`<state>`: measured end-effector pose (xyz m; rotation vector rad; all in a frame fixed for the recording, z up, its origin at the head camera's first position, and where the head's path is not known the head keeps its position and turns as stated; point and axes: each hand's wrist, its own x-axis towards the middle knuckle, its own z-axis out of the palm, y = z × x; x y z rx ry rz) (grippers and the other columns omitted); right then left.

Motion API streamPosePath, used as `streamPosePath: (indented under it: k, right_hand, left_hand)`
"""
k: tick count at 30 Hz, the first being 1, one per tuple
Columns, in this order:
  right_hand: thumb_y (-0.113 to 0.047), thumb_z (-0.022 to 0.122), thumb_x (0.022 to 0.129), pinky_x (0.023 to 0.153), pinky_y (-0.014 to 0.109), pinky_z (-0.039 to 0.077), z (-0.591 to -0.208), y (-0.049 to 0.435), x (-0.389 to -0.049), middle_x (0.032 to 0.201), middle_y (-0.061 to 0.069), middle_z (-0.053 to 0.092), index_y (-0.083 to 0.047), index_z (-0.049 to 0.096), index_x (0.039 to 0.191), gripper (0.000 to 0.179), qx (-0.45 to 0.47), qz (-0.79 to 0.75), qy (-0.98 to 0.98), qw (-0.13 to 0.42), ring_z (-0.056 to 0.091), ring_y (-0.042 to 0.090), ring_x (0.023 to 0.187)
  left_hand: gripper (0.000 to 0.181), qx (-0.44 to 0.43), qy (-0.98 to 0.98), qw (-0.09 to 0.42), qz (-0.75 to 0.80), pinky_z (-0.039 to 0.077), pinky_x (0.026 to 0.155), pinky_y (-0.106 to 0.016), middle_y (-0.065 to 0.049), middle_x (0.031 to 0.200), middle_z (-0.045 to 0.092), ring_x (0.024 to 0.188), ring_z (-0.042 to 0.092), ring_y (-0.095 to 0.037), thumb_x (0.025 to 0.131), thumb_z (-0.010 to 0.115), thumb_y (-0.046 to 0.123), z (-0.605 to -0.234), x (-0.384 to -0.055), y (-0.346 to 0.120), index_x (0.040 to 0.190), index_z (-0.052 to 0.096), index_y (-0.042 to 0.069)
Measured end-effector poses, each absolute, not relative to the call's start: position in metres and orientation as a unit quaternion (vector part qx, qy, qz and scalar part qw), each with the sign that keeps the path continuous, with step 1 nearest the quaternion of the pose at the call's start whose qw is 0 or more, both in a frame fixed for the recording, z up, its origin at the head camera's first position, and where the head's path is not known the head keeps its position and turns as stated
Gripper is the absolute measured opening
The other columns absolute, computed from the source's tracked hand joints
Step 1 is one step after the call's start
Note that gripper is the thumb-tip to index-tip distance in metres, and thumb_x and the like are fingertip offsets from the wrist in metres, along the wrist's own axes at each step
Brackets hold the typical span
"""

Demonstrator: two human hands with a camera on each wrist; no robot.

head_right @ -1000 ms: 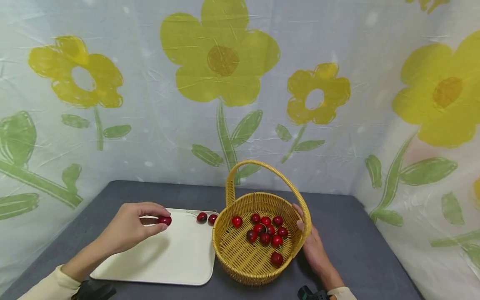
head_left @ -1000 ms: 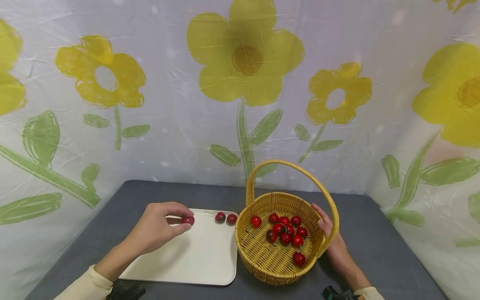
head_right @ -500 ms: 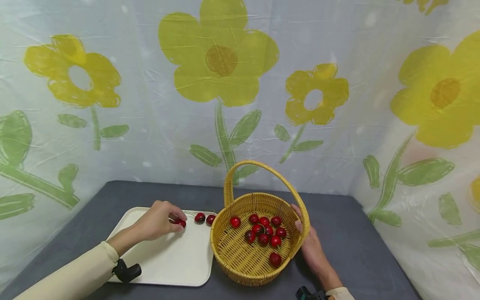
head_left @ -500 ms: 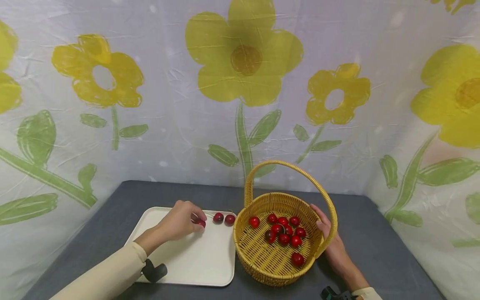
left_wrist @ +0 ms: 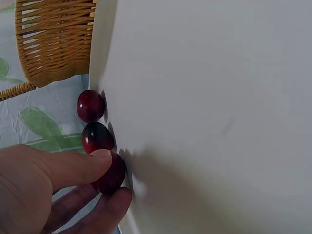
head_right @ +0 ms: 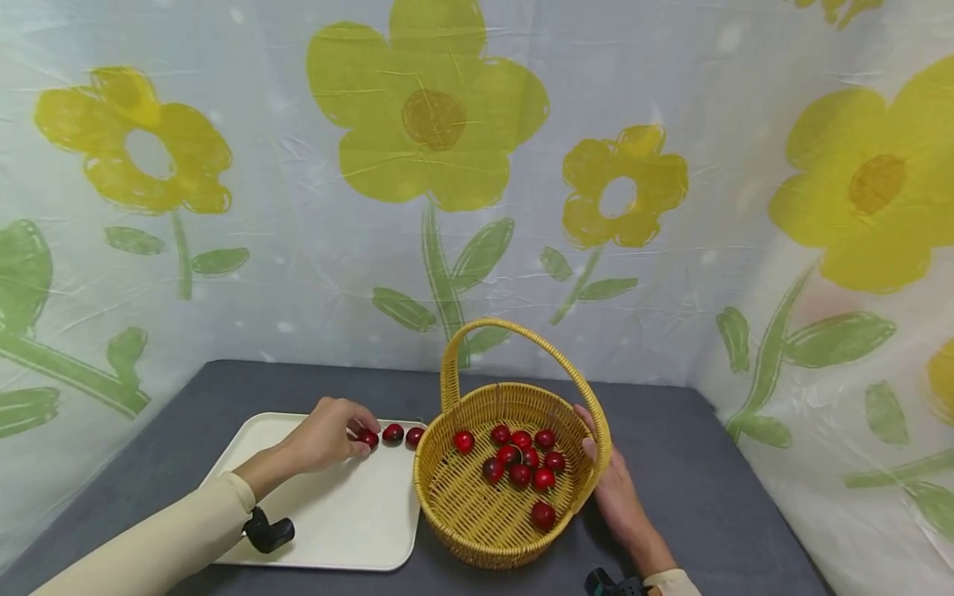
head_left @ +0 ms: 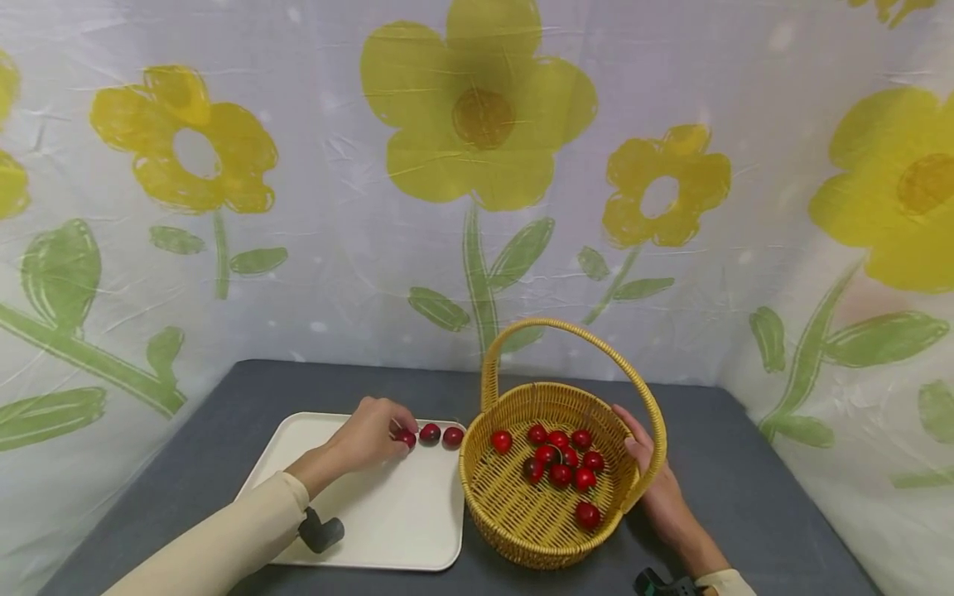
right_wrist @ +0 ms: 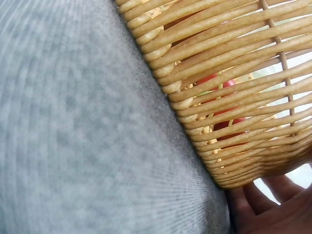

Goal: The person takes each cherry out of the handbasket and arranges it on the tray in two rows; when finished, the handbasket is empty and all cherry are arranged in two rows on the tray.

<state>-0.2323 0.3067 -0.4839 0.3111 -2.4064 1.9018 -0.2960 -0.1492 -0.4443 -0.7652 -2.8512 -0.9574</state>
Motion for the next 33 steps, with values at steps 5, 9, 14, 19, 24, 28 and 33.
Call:
streamPosePath:
  k: [5,9,14,19,24,28,33]
  right_hand:
    - [-0.038,0.032,0.122,0.106,0.015,0.049,-0.482,0.306,-0.233,0.178,0.011,0.032,-0.031,0.03,0.174,0.052,0.092,0.62,-0.779,0.024,0.048,0.008,0.15]
    - [-0.04,0.032,0.122,0.106,0.014,0.048,-0.48,0.305,-0.232,0.178,0.011,0.033,-0.032,0.03,0.173,0.052,0.085,0.616,-0.783,0.023,0.043,0.02,0.155]
    - [-0.039,0.032,0.122,0.106,0.015,0.048,-0.48,0.305,-0.232,0.177,0.012,0.034,-0.03,0.03,0.174,0.053,0.089,0.61,-0.787,0.024,0.049,0.006,0.148]
    - [-0.039,0.032,0.122,0.105,0.013,0.048,-0.483,0.304,-0.231,0.177,0.012,0.035,-0.03,0.031,0.173,0.052,0.087,0.611,-0.787,0.03,0.05,-0.007,0.141]
    - [-0.037,0.032,0.122,0.107,0.013,0.046,-0.486,0.302,-0.23,0.178,0.012,0.033,-0.03,0.031,0.174,0.052,0.095,0.611,-0.786,0.025,0.049,-0.005,0.144]
    - [-0.036,0.031,0.122,0.107,0.013,0.047,-0.485,0.304,-0.23,0.177,0.013,0.034,-0.029,0.03,0.174,0.052,0.101,0.617,-0.78,0.028,0.05,-0.004,0.144]
    - [-0.036,0.031,0.122,0.107,0.014,0.048,-0.483,0.307,-0.231,0.176,0.014,0.034,-0.025,0.028,0.175,0.054,0.102,0.618,-0.779,0.03,0.051,-0.004,0.144]
  left_hand:
    - [0.024,-0.252,-0.916,0.01,-0.311,0.066,0.079,-0.036,-0.004,0.095,0.082,0.09,0.079,-0.02,0.081,0.088,-0.008,-0.443,-0.293,-0.152,0.102,0.084,0.005]
    - [0.026,-0.247,-0.916,0.012,-0.315,0.067,0.083,-0.041,-0.007,0.102,0.083,0.096,0.08,-0.025,0.083,0.089,-0.006,-0.442,-0.293,-0.154,0.106,0.084,0.005]
    - [0.025,-0.256,-0.92,0.053,-0.292,0.066,0.088,-0.048,-0.009,0.109,0.083,0.103,0.078,-0.031,0.086,0.087,0.0,-0.437,-0.294,-0.144,0.111,0.083,0.007]
    - [0.023,-0.291,-0.917,0.072,-0.264,0.064,0.087,-0.047,-0.011,0.105,0.082,0.098,0.077,-0.031,0.087,0.087,0.001,-0.435,-0.295,-0.127,0.109,0.083,0.004]
    - [0.021,-0.29,-0.917,0.065,-0.264,0.065,0.084,-0.046,-0.01,0.102,0.083,0.094,0.077,-0.03,0.087,0.088,0.0,-0.437,-0.293,-0.118,0.107,0.083,0.004]
    - [0.018,-0.294,-0.916,0.08,-0.262,0.064,0.082,-0.045,-0.009,0.099,0.083,0.092,0.077,-0.029,0.087,0.086,-0.001,-0.436,-0.294,-0.113,0.104,0.084,0.004]
    - [0.017,-0.286,-0.921,0.077,-0.254,0.063,0.079,-0.042,-0.01,0.099,0.083,0.088,0.076,-0.026,0.088,0.084,-0.002,-0.437,-0.298,-0.105,0.105,0.085,0.003]
